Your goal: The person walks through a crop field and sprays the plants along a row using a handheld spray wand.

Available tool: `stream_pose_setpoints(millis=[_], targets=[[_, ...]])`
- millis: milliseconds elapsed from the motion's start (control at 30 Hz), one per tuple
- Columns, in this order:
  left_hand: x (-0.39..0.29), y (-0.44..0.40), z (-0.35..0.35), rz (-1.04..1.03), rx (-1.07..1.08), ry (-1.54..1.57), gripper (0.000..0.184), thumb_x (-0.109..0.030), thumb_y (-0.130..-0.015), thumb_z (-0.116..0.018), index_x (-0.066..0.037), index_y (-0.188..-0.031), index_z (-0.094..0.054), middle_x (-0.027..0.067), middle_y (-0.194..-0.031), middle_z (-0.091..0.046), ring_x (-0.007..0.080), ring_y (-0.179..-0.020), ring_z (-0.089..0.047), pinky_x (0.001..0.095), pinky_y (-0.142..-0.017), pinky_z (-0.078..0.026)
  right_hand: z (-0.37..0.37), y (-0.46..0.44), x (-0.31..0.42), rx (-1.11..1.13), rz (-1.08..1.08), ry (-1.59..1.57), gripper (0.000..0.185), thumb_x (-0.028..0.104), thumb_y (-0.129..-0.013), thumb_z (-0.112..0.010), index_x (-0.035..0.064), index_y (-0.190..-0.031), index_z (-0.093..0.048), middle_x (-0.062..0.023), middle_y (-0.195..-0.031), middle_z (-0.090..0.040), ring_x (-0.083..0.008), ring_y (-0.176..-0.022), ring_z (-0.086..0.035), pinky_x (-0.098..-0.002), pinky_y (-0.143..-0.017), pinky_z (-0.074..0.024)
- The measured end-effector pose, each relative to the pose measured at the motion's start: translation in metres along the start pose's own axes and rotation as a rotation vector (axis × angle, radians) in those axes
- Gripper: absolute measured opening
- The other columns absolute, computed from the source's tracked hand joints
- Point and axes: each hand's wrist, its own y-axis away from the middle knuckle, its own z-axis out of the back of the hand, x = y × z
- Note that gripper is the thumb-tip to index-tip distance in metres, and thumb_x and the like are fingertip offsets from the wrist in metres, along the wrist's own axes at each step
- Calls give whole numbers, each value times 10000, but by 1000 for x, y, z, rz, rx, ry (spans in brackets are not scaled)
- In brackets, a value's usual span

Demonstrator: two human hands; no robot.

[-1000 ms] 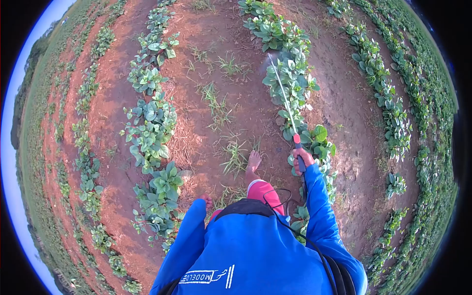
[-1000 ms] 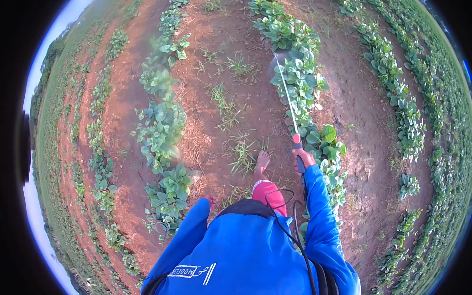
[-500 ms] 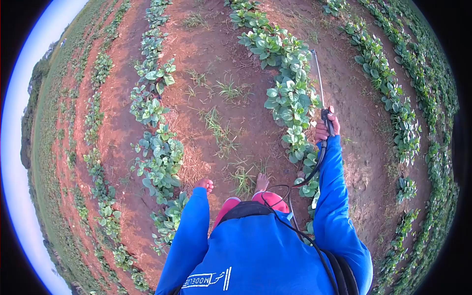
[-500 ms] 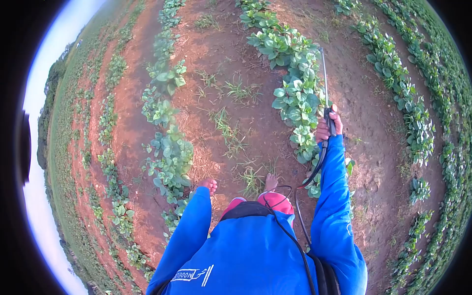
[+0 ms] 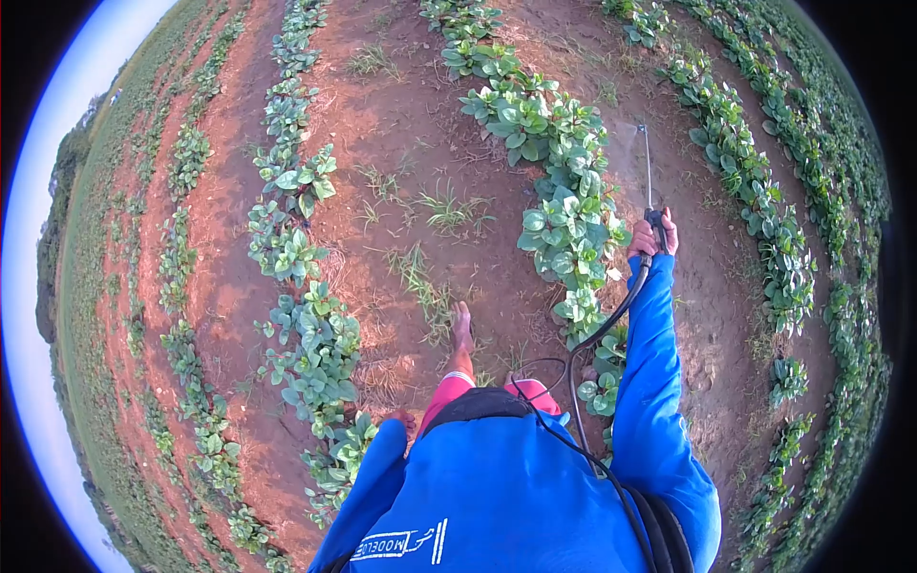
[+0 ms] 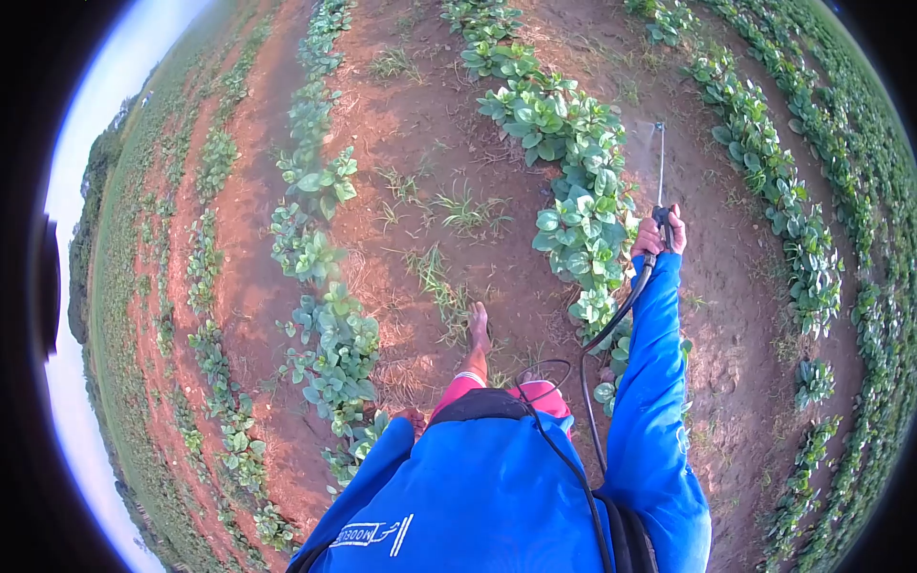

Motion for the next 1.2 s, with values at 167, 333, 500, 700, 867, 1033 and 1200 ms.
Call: stream_pose_setpoints(millis=[167,333,500,700,867,1033,1200], targets=[[-122,-39,-4,12,-12,-72,308,-351,-777,-394,-67,-791,-512,87,-646,-541,213,-459,-472,353,-404,-378,-21,-37,-41,-91,-187,114,373,369,-723,-568,22,-711,-434,-8,-523,-379,-103,-353,-345,-230,-333,-313],[-262,-7,-30,-303,-54,-218,353,-391,-794,-401,-72,-795,-551,47,-665,-560,143,-474,-469,326,-440,-394,-44,-56,-95,-416,-307,330,324,397,-741,-509,80,-686,-464,4,-488,-355,-107,-322,-301,-261,-307,-290],[-356,-10,-31,-334,-15,-374,369,-420,-814,-380,-101,-820,-563,27,-698,-571,133,-555,-496,283,-505,-411,-40,-65,-153,-755,-395,729,268,367,-751,-492,123,-666,-422,8,-469,-354,-116,-313,-318,-259,-280,-279],[-408,-1,-29,-397,36,-408,377,-440,-827,-378,-112,-819,-563,2,-698,-569,102,-553,-487,281,-506,-408,-29,-88,-213,-940,-357,1293,217,281,-724,-571,91,-714,-466,-53,-505,-461,-153,-332,-416,-285,-276,-310],[-430,-1,-26,-434,58,-358,356,-406,-812,-414,-85,-785,-566,14,-648,-559,106,-484,-471,278,-445,-387,-27,-163,-235,-871,-498,1288,253,321,-713,-585,100,-704,-461,-48,-504,-452,-147,-338,-421,-276,-272,-303],[-456,-5,-15,-359,22,-395,393,-469,-827,-360,-118,-828,-536,-2,-687,-551,101,-524,-458,288,-491,-395,-30,-269,-230,-766,-622,1121,292,364,-729,-551,134,-658,-386,12,-479,-358,-83,-320,-309,-242,-269,-237],[-473,-26,18,-374,23,-273,399,-473,-811,-374,-107,-827,-533,19,-691,-560,133,-525,-480,315,-487,-414,-40,-344,-207,-635,-668,620,300,395,-724,-531,119,-665,-429,29,-474,-356,-79,-322,-304,-233,-288,-257]])
